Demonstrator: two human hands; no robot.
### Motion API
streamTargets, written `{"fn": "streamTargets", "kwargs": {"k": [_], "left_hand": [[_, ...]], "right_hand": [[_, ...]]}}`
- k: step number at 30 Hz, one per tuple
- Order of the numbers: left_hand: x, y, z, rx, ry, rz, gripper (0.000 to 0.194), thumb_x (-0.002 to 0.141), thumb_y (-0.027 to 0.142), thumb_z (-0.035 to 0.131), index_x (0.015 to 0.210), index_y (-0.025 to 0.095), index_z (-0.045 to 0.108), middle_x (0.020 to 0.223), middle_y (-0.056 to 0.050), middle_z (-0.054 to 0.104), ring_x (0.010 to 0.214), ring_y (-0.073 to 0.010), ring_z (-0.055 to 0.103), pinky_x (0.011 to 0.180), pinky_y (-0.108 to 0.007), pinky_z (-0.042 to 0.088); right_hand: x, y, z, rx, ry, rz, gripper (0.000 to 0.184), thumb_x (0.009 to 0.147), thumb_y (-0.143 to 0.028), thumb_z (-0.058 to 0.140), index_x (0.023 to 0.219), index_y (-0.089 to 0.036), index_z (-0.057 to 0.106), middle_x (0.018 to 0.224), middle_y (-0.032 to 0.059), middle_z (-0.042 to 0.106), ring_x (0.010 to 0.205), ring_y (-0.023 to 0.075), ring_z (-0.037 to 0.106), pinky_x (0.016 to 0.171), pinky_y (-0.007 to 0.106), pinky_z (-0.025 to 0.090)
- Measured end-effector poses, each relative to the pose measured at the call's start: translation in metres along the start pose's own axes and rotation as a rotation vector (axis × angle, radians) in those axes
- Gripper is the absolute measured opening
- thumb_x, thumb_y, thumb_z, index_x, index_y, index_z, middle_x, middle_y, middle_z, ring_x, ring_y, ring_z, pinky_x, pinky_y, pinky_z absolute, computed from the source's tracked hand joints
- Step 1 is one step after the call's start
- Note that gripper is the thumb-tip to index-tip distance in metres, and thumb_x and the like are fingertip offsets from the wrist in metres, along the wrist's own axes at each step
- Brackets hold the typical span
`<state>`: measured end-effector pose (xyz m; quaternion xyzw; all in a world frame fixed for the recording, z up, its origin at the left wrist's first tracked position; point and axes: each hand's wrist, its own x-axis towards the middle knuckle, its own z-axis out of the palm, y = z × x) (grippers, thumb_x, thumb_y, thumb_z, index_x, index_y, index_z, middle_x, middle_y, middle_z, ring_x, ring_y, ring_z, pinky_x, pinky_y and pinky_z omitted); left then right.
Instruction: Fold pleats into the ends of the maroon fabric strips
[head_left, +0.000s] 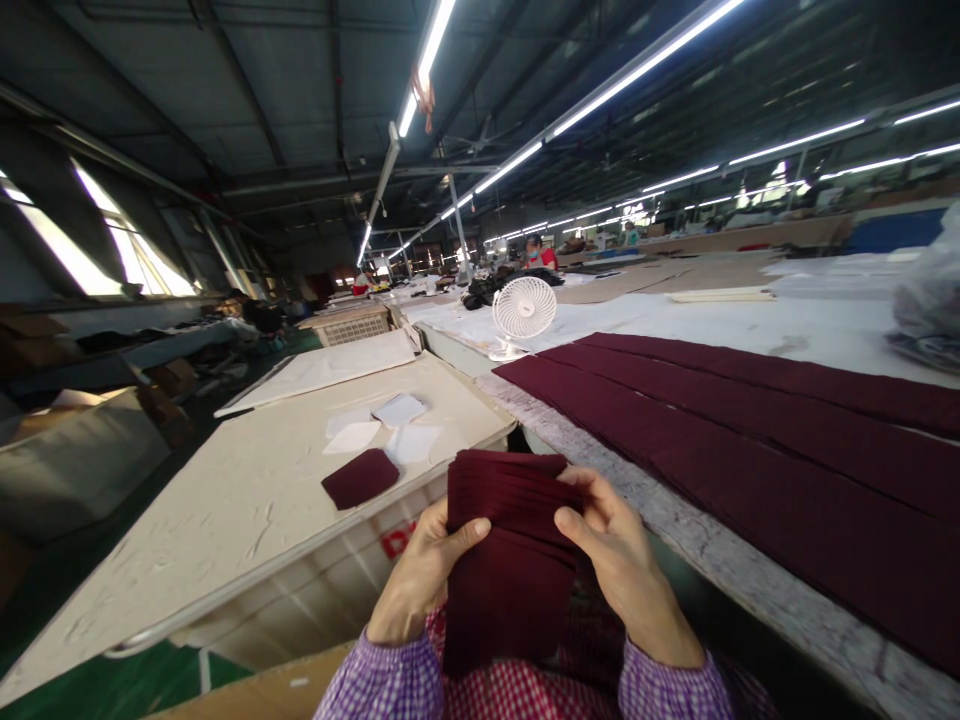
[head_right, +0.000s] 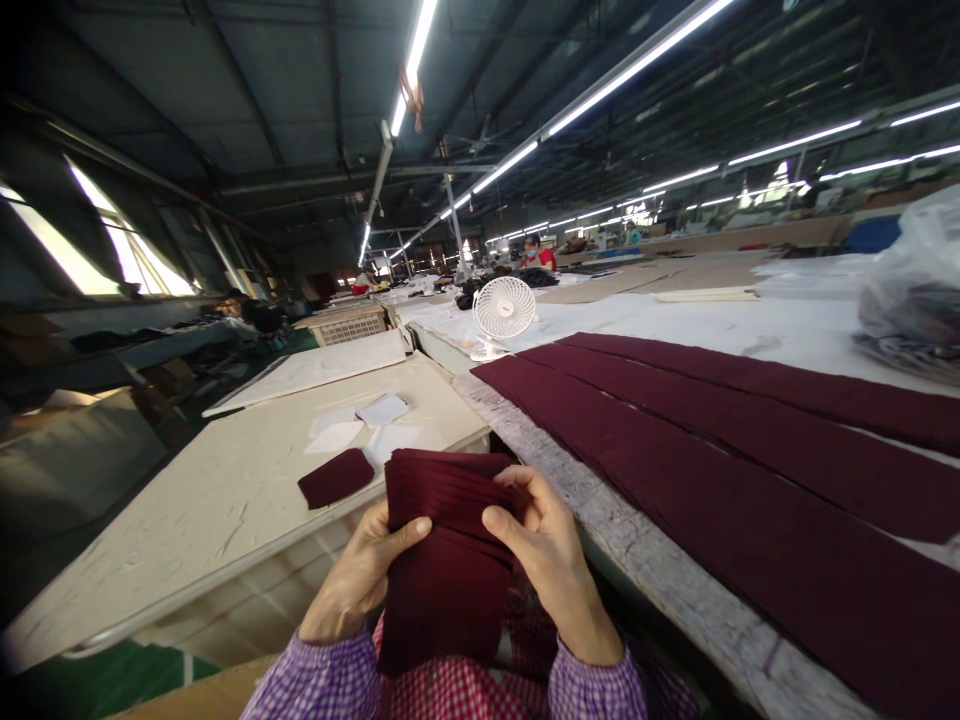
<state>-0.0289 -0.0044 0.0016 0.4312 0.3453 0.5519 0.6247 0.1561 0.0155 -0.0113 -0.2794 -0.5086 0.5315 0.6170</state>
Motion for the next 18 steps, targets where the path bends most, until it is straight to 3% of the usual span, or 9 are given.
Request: {"fn": "streamTargets", "kwargs": {"k": [5,11,15,18], "left_hand": [[0.002,0.001,0.004,-0.07,0.15,0.043,0.019,0.063,0.019,0.079,0.08,0.016,0.071,0.075,-0.005,0.073,0.067,-0.0177,0.067,0.066,-0.027,0.053],[0.005,-0.002,0.008,-0.089,0.229,0.095,0.021,0.063,0.021,0.079,0.082,0.016,0.07,0.075,-0.004,0.073,0.066,-0.0181,0.067,0.066,-0.029,0.053],[0.004,-0.004,0.016,-0.097,0.186,0.111,0.021,0.066,0.022,0.077,0.085,0.017,0.069,0.08,-0.004,0.073,0.075,-0.0206,0.068,0.074,-0.032,0.053],[0.003,0.0,0.018,-0.098,0.133,0.137,0.024,0.067,0.021,0.076,0.09,0.018,0.069,0.088,-0.005,0.073,0.081,-0.0216,0.068,0.079,-0.034,0.052]], "right_hand": [[-0.002,-0.001,0.006,-0.122,-0.107,0.007,0.027,0.08,-0.037,0.064,0.101,-0.021,0.058,0.102,0.0043,0.065,0.094,0.0192,0.061,0.084,0.029,0.049],[-0.004,0.006,0.014,-0.314,-0.004,0.011,0.029,0.082,-0.044,0.059,0.096,-0.019,0.063,0.095,0.0043,0.069,0.088,0.0208,0.063,0.078,0.028,0.05],[-0.002,0.011,0.013,-0.374,0.098,-0.003,0.036,0.083,-0.046,0.058,0.105,-0.019,0.065,0.103,0.0065,0.069,0.094,0.0231,0.063,0.083,0.031,0.05],[-0.001,0.012,0.01,-0.386,0.099,0.012,0.038,0.083,-0.047,0.057,0.107,-0.019,0.065,0.108,0.0071,0.068,0.097,0.0241,0.062,0.086,0.033,0.049]]}}
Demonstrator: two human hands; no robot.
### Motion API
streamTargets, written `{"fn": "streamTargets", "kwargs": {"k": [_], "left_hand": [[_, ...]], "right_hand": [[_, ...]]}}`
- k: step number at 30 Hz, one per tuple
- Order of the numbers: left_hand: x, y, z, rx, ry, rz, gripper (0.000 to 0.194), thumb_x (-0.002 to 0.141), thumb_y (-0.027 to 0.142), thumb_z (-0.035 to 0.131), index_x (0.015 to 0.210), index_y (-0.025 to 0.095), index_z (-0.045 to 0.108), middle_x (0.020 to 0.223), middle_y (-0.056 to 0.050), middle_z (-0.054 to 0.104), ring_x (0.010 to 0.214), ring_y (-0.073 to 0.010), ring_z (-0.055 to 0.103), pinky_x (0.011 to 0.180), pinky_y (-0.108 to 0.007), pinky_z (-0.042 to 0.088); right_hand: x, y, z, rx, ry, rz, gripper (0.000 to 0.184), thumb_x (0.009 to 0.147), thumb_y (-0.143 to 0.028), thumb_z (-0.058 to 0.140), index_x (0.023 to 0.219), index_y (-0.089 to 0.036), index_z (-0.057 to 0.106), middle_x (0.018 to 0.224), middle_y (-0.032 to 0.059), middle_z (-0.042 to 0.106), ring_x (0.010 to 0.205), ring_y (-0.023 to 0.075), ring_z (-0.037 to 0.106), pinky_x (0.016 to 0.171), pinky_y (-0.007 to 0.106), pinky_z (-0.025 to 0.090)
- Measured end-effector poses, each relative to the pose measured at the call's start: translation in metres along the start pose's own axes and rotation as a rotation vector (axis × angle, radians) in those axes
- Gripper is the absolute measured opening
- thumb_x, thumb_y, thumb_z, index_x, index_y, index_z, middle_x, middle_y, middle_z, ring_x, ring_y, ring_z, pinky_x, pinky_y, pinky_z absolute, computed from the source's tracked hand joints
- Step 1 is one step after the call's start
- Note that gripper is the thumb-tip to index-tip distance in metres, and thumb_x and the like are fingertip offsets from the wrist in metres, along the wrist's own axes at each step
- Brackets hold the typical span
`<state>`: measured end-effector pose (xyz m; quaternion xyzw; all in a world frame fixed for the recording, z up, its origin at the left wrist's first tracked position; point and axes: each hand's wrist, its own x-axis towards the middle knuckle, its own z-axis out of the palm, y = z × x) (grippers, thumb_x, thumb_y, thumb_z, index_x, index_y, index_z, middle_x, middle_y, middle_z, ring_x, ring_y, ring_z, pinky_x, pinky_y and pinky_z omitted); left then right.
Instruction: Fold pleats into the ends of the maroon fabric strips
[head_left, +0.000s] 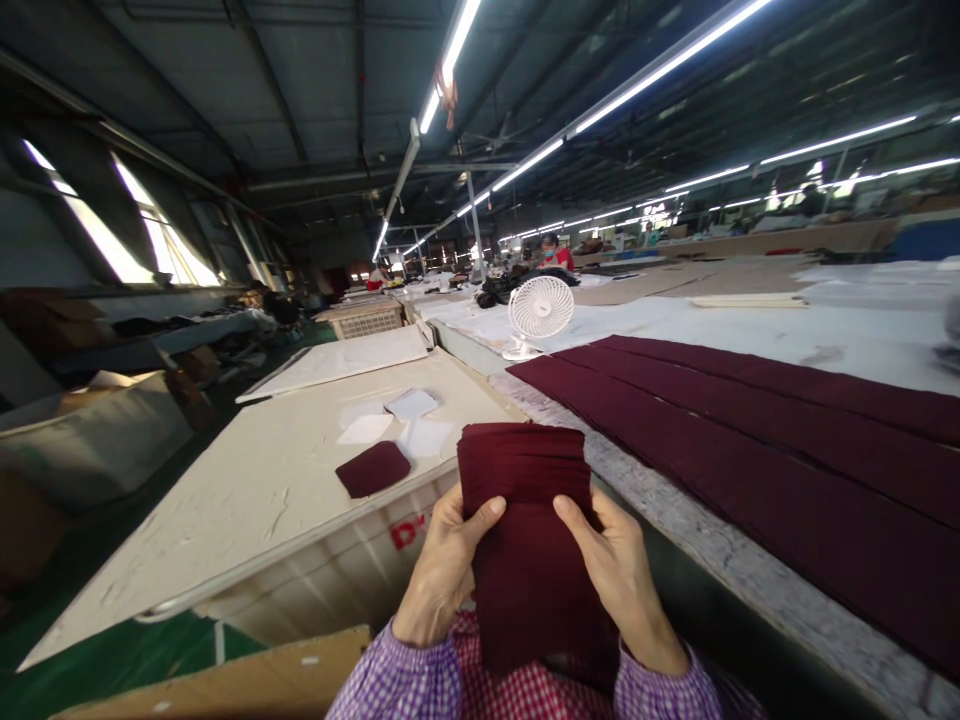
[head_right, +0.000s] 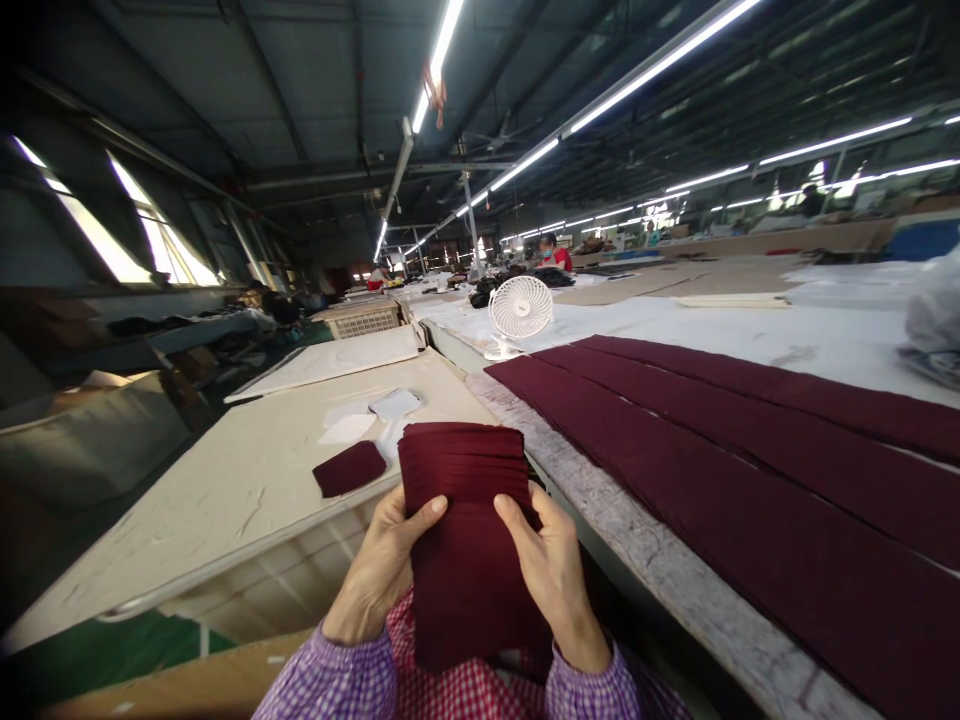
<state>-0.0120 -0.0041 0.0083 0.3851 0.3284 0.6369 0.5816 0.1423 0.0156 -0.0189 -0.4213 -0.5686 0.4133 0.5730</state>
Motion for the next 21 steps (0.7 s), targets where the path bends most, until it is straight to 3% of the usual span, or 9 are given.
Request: {"fn": "streamTargets", "kwargs": {"k": [6,10,14,21], "left_hand": [[0.005,0.024,0.002,-0.065,0.054,0.121,0.026,0.076,0.037,0.068,0.092,0.018,0.072,0.1,-0.006,0.072,0.098,-0.0221,0.064,0.09,-0.03,0.046],[0.011,0.037,0.006,-0.11,0.001,0.079,0.031,0.078,0.039,0.064,0.098,0.016,0.071,0.102,-0.007,0.071,0.1,-0.0257,0.063,0.089,-0.033,0.047],[0.015,0.037,0.004,-0.094,0.033,0.06,0.026,0.078,0.03,0.062,0.092,0.011,0.072,0.094,-0.009,0.073,0.098,-0.0264,0.064,0.088,-0.033,0.048],[0.015,0.034,0.004,-0.108,0.076,0.093,0.027,0.077,0.032,0.062,0.091,0.011,0.072,0.092,-0.008,0.073,0.094,-0.0248,0.065,0.088,-0.033,0.047]], "right_hand": [[0.0,0.001,-0.002,-0.044,-0.095,-0.005,0.035,0.084,-0.046,0.056,0.104,-0.019,0.063,0.104,0.0066,0.068,0.095,0.0239,0.062,0.086,0.034,0.049],[0.0,0.001,-0.002,-0.054,-0.161,-0.028,0.032,0.086,-0.045,0.053,0.1,-0.018,0.062,0.102,0.0067,0.068,0.097,0.0237,0.062,0.087,0.033,0.049],[-0.001,0.001,-0.002,-0.062,-0.169,-0.034,0.03,0.086,-0.045,0.053,0.097,-0.019,0.062,0.1,0.0068,0.067,0.098,0.024,0.061,0.088,0.033,0.049],[-0.001,-0.003,-0.002,-0.046,-0.175,-0.038,0.029,0.086,-0.044,0.053,0.097,-0.019,0.063,0.1,0.0067,0.068,0.094,0.023,0.061,0.088,0.033,0.049]]}}
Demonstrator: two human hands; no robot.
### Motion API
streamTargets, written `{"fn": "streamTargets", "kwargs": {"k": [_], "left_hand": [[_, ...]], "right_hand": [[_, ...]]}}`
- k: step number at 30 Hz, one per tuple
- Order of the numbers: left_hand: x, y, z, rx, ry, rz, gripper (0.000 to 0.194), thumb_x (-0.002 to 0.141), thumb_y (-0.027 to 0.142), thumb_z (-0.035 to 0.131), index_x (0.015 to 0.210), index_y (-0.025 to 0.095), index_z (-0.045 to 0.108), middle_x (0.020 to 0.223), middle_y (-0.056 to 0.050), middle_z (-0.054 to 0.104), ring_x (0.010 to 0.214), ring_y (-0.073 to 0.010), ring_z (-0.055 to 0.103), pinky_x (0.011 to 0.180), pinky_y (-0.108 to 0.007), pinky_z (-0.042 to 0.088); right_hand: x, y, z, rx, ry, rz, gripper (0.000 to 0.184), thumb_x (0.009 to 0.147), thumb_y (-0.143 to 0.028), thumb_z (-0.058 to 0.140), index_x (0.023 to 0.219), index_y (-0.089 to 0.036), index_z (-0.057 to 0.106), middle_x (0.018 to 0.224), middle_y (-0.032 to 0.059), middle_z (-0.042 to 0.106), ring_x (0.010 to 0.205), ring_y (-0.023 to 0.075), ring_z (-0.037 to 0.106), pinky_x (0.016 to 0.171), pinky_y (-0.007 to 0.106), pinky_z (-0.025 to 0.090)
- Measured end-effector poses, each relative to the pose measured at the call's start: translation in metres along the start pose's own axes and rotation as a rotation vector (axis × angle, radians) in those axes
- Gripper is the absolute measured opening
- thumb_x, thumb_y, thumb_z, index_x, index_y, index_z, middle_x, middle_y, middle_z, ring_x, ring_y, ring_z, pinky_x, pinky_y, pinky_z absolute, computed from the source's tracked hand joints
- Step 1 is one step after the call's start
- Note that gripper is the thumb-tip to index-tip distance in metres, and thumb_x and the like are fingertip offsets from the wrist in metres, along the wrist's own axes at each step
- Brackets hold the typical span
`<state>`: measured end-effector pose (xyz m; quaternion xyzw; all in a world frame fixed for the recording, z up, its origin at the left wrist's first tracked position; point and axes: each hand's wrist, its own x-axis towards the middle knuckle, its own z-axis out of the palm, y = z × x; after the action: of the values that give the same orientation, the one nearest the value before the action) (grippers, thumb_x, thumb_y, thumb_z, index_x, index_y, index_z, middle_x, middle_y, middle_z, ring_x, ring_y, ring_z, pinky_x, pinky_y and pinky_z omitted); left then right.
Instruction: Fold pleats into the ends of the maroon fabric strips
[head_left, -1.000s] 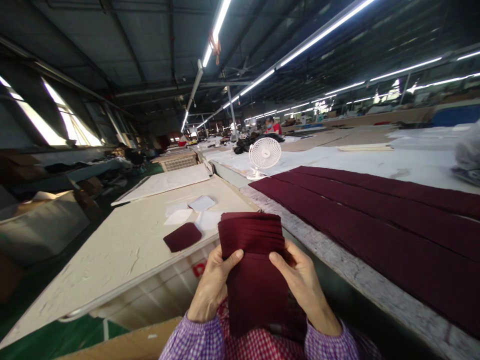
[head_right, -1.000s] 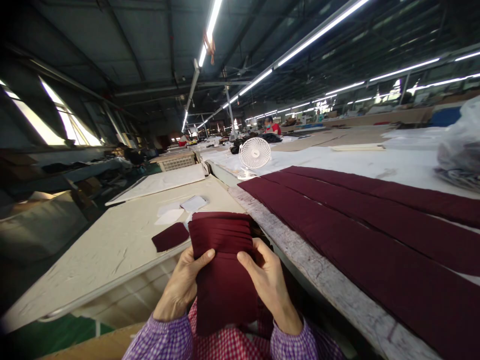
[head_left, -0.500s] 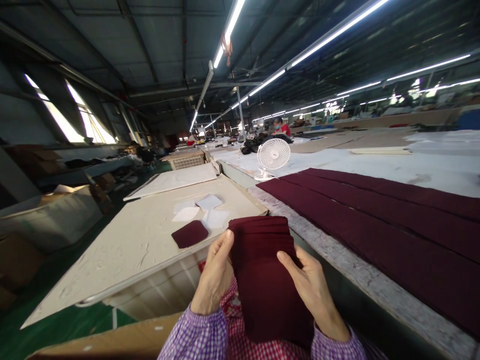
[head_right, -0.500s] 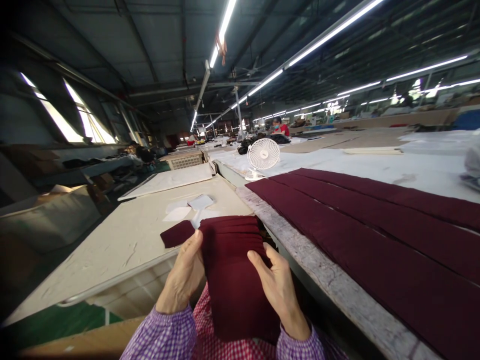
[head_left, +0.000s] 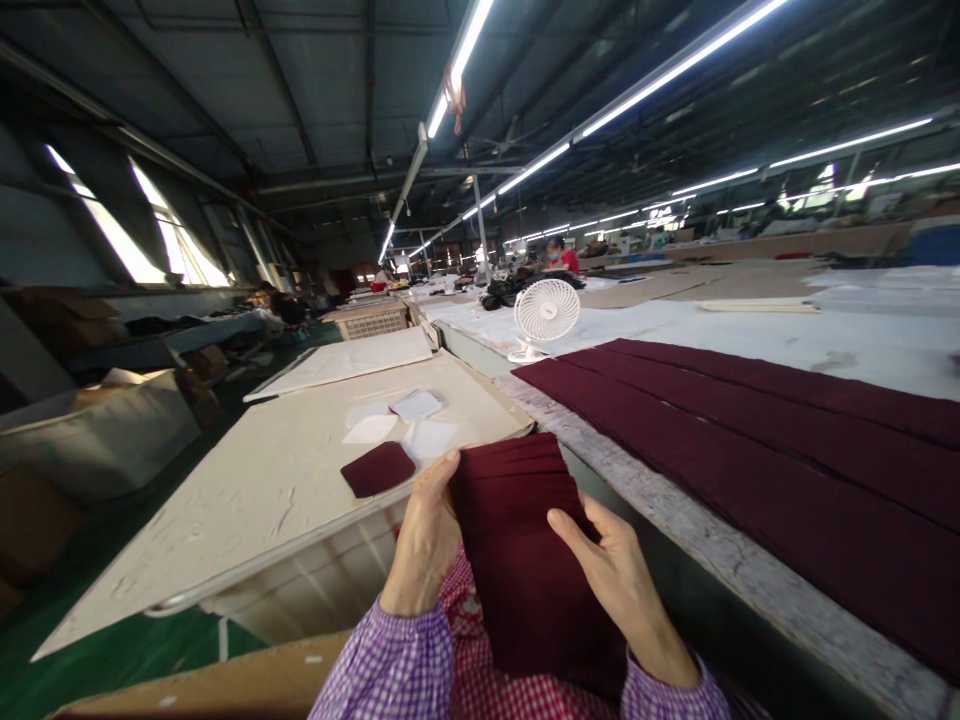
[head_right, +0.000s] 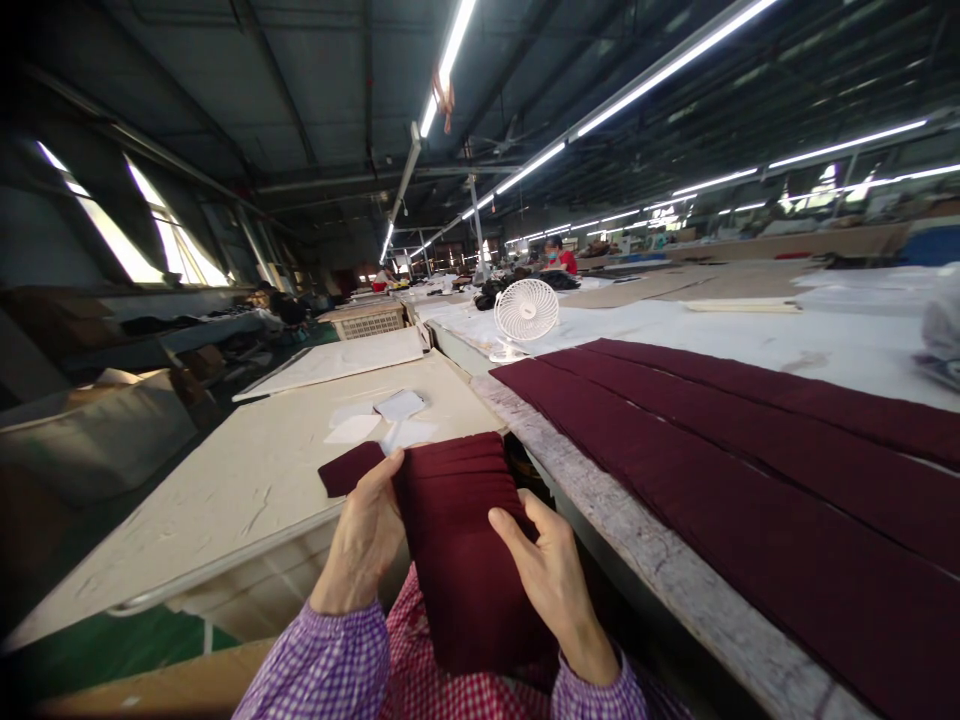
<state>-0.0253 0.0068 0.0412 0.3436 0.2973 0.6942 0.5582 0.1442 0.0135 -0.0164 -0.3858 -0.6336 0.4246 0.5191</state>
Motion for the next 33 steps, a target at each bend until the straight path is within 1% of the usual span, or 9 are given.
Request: {"fn": "streamTargets", "kwargs": {"k": [6,10,14,17,21,25,28,30,33], "left_hand": [[-0.002,0.0,-0.002,-0.02,-0.029,0.017,0.026,0.08,0.034,0.06,0.093,0.013,0.072,0.095,-0.006,0.072,0.097,-0.0229,0.064,0.089,-0.029,0.047],[-0.006,-0.002,-0.008,-0.047,-0.137,-0.007,0.027,0.082,0.037,0.06,0.097,0.017,0.071,0.099,-0.007,0.071,0.102,-0.0242,0.062,0.09,-0.033,0.047],[-0.013,-0.012,-0.015,0.067,-0.273,-0.007,0.036,0.069,0.019,0.075,0.104,0.02,0.068,0.104,-0.006,0.07,0.1,-0.0234,0.062,0.088,-0.032,0.048],[-0.017,-0.023,-0.017,0.107,-0.195,-0.07,0.033,0.066,0.011,0.076,0.097,0.02,0.068,0.095,-0.004,0.072,0.086,-0.0195,0.066,0.081,-0.03,0.051],[-0.016,-0.029,-0.014,0.074,-0.049,-0.092,0.026,0.064,0.014,0.077,0.088,0.016,0.068,0.082,-0.005,0.073,0.073,-0.0181,0.067,0.072,-0.03,0.054],[-0.013,-0.02,-0.015,0.081,0.009,-0.038,0.028,0.062,0.015,0.078,0.088,0.015,0.068,0.08,-0.004,0.073,0.069,-0.0164,0.067,0.068,-0.027,0.054],[-0.011,-0.011,-0.021,0.106,0.079,0.049,0.029,0.06,0.014,0.079,0.087,0.015,0.068,0.08,-0.004,0.073,0.068,-0.0144,0.067,0.067,-0.024,0.053],[-0.008,-0.004,-0.026,0.12,0.137,0.094,0.03,0.058,0.015,0.081,0.085,0.015,0.068,0.079,-0.004,0.073,0.066,-0.0141,0.066,0.065,-0.023,0.054],[-0.006,0.008,-0.032,0.141,0.182,0.116,0.033,0.055,0.019,0.082,0.084,0.014,0.067,0.078,-0.005,0.073,0.065,-0.0166,0.067,0.064,-0.026,0.055]], "right_hand": [[0.0,-0.003,-0.001,0.008,0.007,0.02,0.031,0.085,-0.045,0.054,0.098,-0.019,0.064,0.101,0.0064,0.069,0.094,0.0238,0.062,0.086,0.032,0.05],[0.001,-0.003,-0.003,0.048,0.028,0.042,0.037,0.084,-0.046,0.056,0.107,-0.018,0.064,0.108,0.0086,0.067,0.098,0.0257,0.061,0.088,0.036,0.049],[0.002,-0.005,-0.004,0.064,0.059,0.036,0.039,0.084,-0.045,0.056,0.111,-0.018,0.063,0.111,0.0087,0.067,0.1,0.0255,0.061,0.089,0.037,0.049],[0.005,-0.007,-0.004,0.075,0.07,0.016,0.036,0.084,-0.045,0.056,0.105,-0.017,0.064,0.106,0.0087,0.068,0.096,0.0253,0.062,0.085,0.036,0.05],[0.012,-0.009,0.001,0.05,0.07,-0.022,0.033,0.084,-0.045,0.056,0.098,-0.016,0.064,0.099,0.0086,0.069,0.091,0.0242,0.063,0.082,0.035,0.05],[0.024,-0.008,0.014,0.074,0.089,-0.029,0.032,0.082,-0.044,0.059,0.096,-0.016,0.06,0.097,0.0083,0.069,0.089,0.0236,0.063,0.081,0.036,0.05],[0.036,-0.011,0.026,0.172,0.098,-0.077,0.042,0.078,-0.04,0.064,0.112,-0.018,0.052,0.11,0.0089,0.065,0.098,0.023,0.062,0.086,0.035,0.049],[0.045,-0.015,0.034,0.188,0.024,-0.112,0.045,0.08,-0.039,0.062,0.118,-0.019,0.049,0.115,0.0084,0.062,0.102,0.0221,0.06,0.088,0.033,0.048],[0.059,-0.027,0.044,0.035,-0.044,-0.184,0.028,0.086,-0.041,0.054,0.098,-0.017,0.06,0.094,0.005,0.066,0.087,0.019,0.061,0.076,0.029,0.048]]}}
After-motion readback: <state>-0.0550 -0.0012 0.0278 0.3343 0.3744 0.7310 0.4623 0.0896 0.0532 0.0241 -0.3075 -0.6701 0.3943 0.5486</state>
